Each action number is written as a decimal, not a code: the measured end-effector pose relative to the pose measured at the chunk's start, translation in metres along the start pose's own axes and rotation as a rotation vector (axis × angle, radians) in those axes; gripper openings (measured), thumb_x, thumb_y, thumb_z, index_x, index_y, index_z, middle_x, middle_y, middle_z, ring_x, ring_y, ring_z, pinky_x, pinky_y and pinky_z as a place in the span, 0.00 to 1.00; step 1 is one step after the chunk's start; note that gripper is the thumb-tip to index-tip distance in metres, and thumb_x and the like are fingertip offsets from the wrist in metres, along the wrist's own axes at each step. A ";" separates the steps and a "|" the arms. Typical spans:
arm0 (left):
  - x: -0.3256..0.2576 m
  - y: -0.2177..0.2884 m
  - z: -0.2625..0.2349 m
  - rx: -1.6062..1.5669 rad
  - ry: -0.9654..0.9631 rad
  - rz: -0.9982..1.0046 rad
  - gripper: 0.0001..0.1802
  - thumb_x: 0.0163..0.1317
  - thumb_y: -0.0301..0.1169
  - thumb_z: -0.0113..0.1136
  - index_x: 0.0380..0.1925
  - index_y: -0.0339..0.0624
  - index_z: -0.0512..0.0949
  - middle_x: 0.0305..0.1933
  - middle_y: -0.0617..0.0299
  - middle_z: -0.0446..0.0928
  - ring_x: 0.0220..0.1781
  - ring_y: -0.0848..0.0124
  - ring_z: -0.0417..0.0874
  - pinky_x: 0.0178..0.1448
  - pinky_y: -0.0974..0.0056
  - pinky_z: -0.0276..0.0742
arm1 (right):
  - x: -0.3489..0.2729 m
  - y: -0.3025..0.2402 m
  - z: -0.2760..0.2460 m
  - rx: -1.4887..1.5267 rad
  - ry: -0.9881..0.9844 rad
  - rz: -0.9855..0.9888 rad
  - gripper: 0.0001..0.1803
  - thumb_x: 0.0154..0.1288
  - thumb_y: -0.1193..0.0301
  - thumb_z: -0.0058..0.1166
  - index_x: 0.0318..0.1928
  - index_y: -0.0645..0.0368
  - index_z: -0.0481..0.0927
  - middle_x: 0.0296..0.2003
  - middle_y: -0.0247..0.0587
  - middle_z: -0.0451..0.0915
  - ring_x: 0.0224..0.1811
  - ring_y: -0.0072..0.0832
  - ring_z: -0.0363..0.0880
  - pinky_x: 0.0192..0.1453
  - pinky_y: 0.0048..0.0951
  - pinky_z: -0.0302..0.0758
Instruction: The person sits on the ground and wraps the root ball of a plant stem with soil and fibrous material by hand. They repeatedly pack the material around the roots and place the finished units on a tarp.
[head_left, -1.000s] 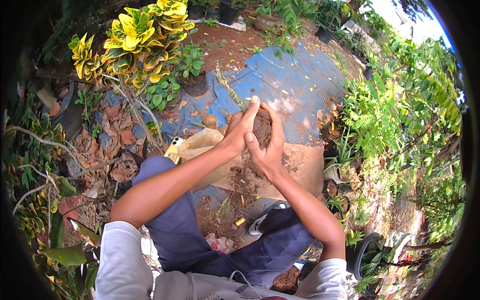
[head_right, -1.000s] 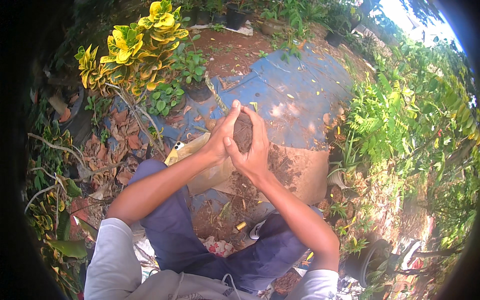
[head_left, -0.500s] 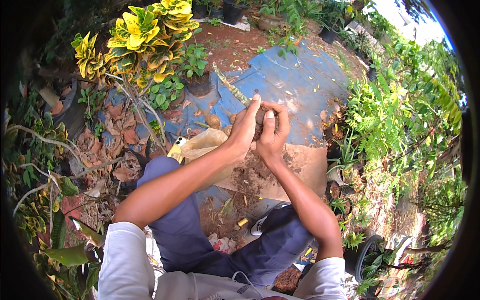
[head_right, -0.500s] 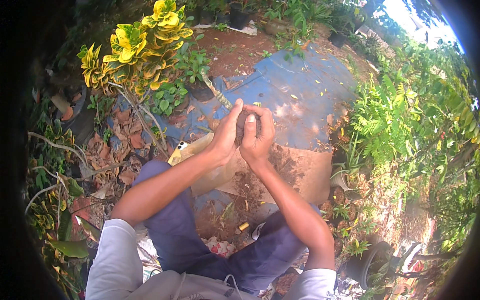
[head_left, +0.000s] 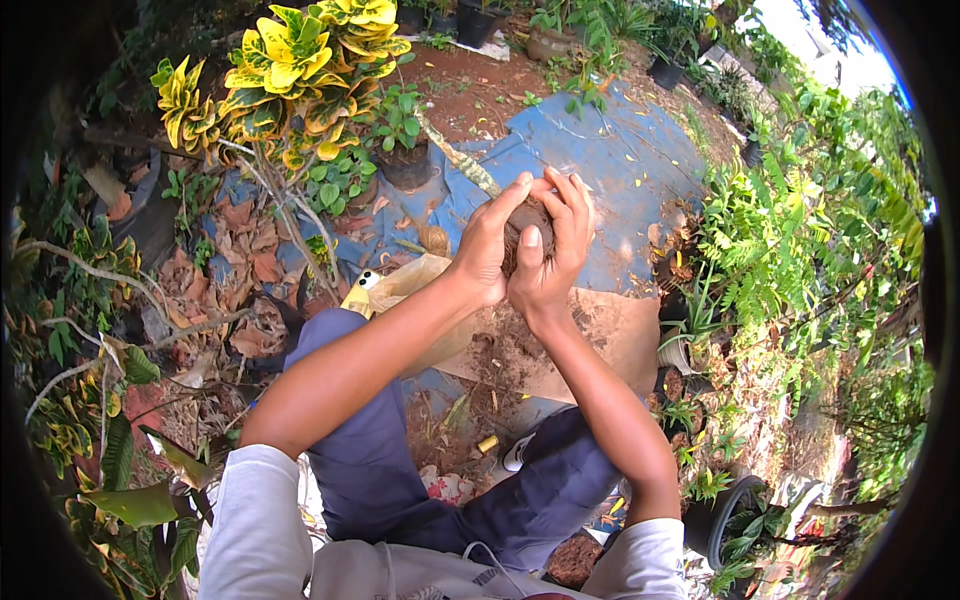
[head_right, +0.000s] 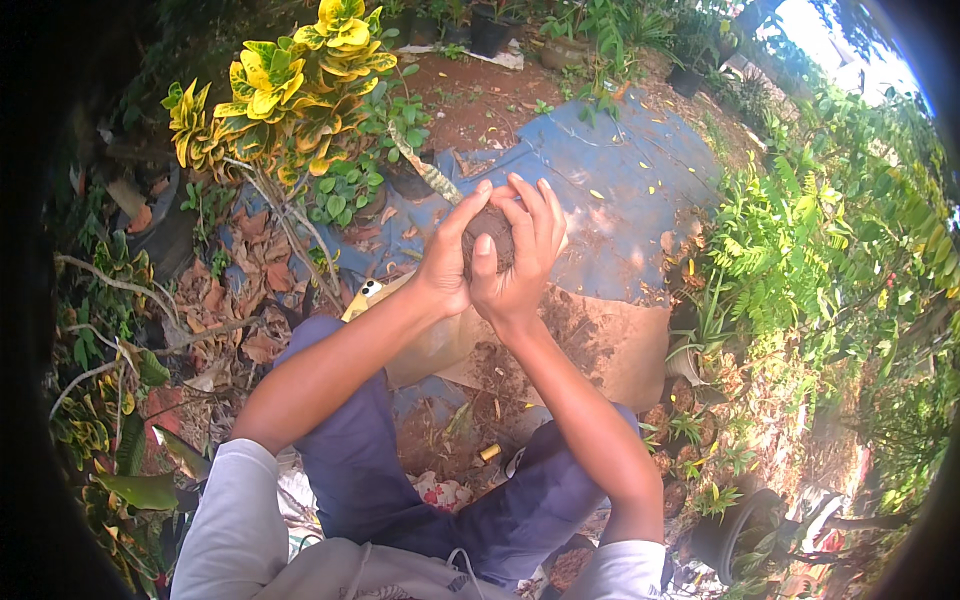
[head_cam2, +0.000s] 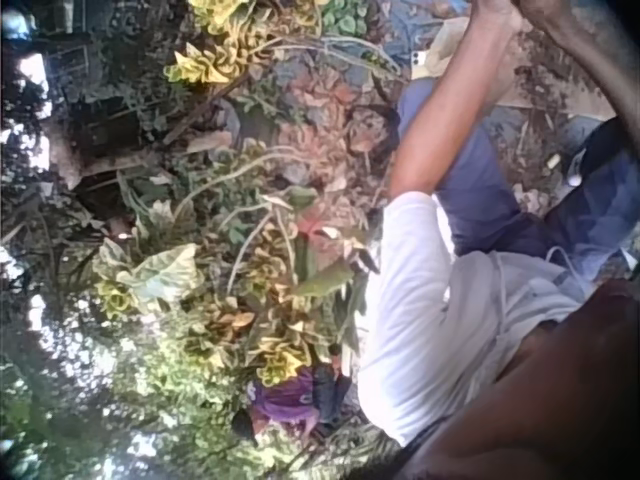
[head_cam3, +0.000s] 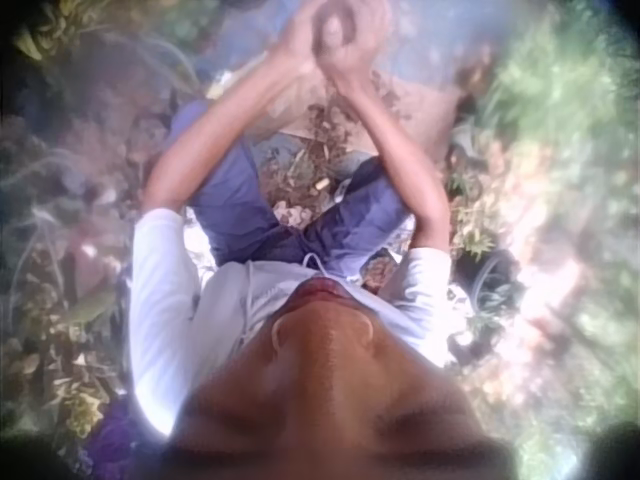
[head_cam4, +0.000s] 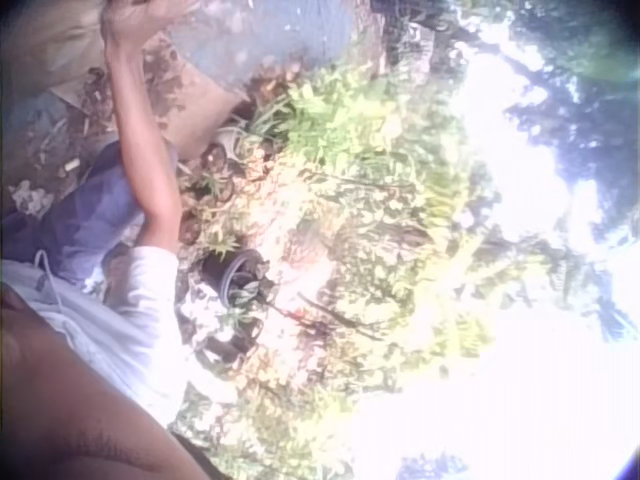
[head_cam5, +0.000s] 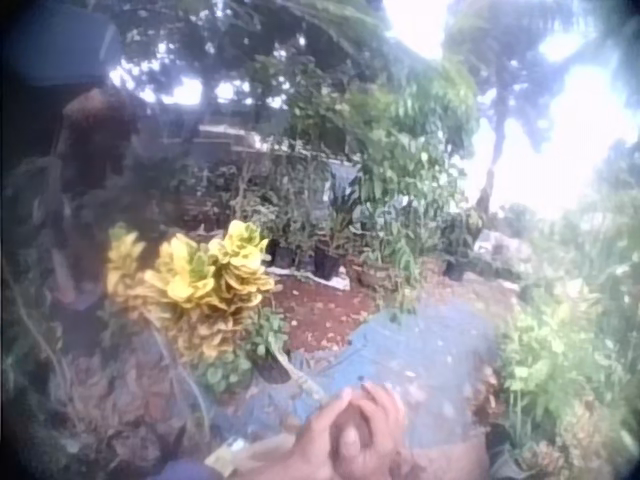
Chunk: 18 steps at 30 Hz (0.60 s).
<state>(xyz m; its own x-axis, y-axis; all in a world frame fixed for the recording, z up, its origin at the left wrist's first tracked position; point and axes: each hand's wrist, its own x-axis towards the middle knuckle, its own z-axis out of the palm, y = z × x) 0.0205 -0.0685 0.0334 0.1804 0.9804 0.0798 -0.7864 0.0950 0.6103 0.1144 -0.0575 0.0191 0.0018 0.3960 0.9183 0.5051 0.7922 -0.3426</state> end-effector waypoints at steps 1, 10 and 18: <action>0.000 0.001 0.000 0.009 0.003 -0.013 0.16 0.69 0.45 0.55 0.47 0.47 0.76 0.45 0.64 0.77 0.46 0.74 0.79 0.51 0.66 0.78 | 0.000 0.001 0.000 -0.034 0.010 -0.038 0.22 0.68 0.55 0.48 0.48 0.61 0.79 0.54 0.49 0.78 0.65 0.53 0.68 0.70 0.50 0.58; 0.012 -0.003 -0.018 0.133 0.237 -0.068 0.14 0.68 0.41 0.51 0.34 0.43 0.76 0.34 0.63 0.75 0.33 0.75 0.78 0.36 0.66 0.78 | -0.011 0.017 0.014 -0.045 -0.009 -0.144 0.10 0.58 0.66 0.51 0.33 0.60 0.78 0.37 0.42 0.77 0.43 0.40 0.74 0.49 0.41 0.64; 0.017 0.008 -0.022 0.106 0.308 -0.212 0.24 0.68 0.54 0.46 0.48 0.46 0.74 0.50 0.59 0.77 0.52 0.66 0.80 0.59 0.55 0.76 | -0.007 0.017 0.023 0.080 -0.142 0.142 0.09 0.66 0.72 0.46 0.40 0.59 0.79 0.39 0.43 0.79 0.43 0.41 0.74 0.49 0.40 0.65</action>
<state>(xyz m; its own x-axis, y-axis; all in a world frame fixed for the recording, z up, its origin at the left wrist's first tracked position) 0.0043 -0.0472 0.0217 0.1334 0.9485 -0.2873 -0.6828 0.2981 0.6670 0.1032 -0.0359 0.0019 -0.0563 0.5629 0.8246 0.4380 0.7561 -0.4863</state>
